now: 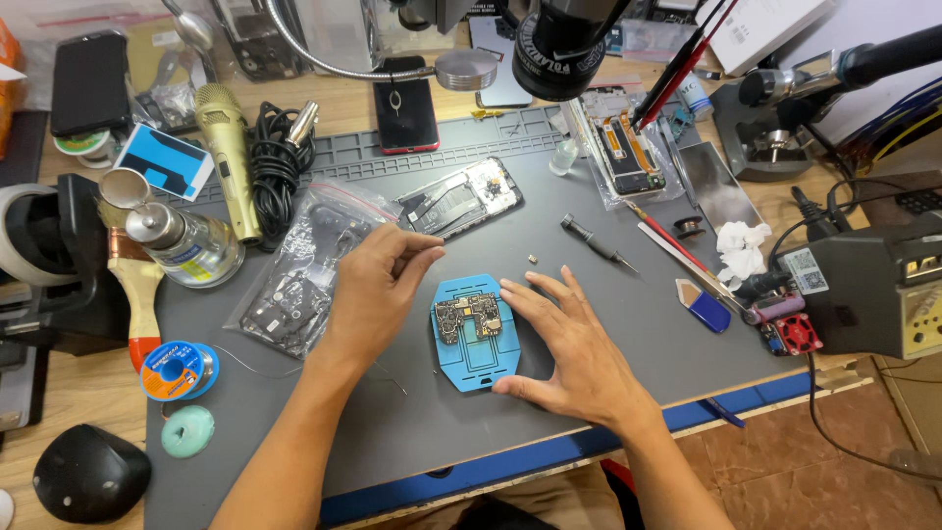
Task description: The person removes a smartphone motherboard from a plastic bag and places it on a blue holder. They then use a pen-like tool to apply a substance to specific areas of the motherboard while adjusting a microscope and a lamp for better visibility.
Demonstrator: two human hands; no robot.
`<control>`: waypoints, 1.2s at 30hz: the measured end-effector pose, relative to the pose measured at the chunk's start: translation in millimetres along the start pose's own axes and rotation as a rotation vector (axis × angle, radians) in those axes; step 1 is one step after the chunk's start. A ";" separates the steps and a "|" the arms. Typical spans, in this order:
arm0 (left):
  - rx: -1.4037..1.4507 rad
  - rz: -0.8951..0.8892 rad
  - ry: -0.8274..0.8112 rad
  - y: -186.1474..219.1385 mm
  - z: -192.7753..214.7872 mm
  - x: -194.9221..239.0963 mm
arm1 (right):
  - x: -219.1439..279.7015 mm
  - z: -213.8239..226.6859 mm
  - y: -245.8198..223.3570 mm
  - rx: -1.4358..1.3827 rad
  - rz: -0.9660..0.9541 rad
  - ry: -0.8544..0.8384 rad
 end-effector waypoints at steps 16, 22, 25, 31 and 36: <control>0.862 0.479 0.054 -5.0 -1.4 -60.0 | 1.3 -1.9 -2.4 -0.009 0.005 0.019; 1.148 0.485 0.167 -67.4 -30.3 -145.2 | 2.7 2.0 0.5 -0.063 -0.023 0.055; 1.241 0.470 0.232 -83.4 -37.7 -161.6 | 3.5 2.5 3.6 -0.088 -0.034 0.064; 1.309 0.400 0.140 -76.3 -20.9 -136.7 | -1.9 2.6 7.0 -0.157 -0.037 0.097; 1.208 0.438 0.055 -47.7 -3.8 -102.5 | -1.1 -0.3 8.1 -0.126 -0.049 0.096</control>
Point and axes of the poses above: each hand's wrist, its own x-axis away from the middle knuckle, its own z-axis out of the back of the hand, y = z × x, the point moved 4 cm from there along -x, towards the middle knuckle, and after that the axes turned 6 degrees about z, right-handed, at the moved point
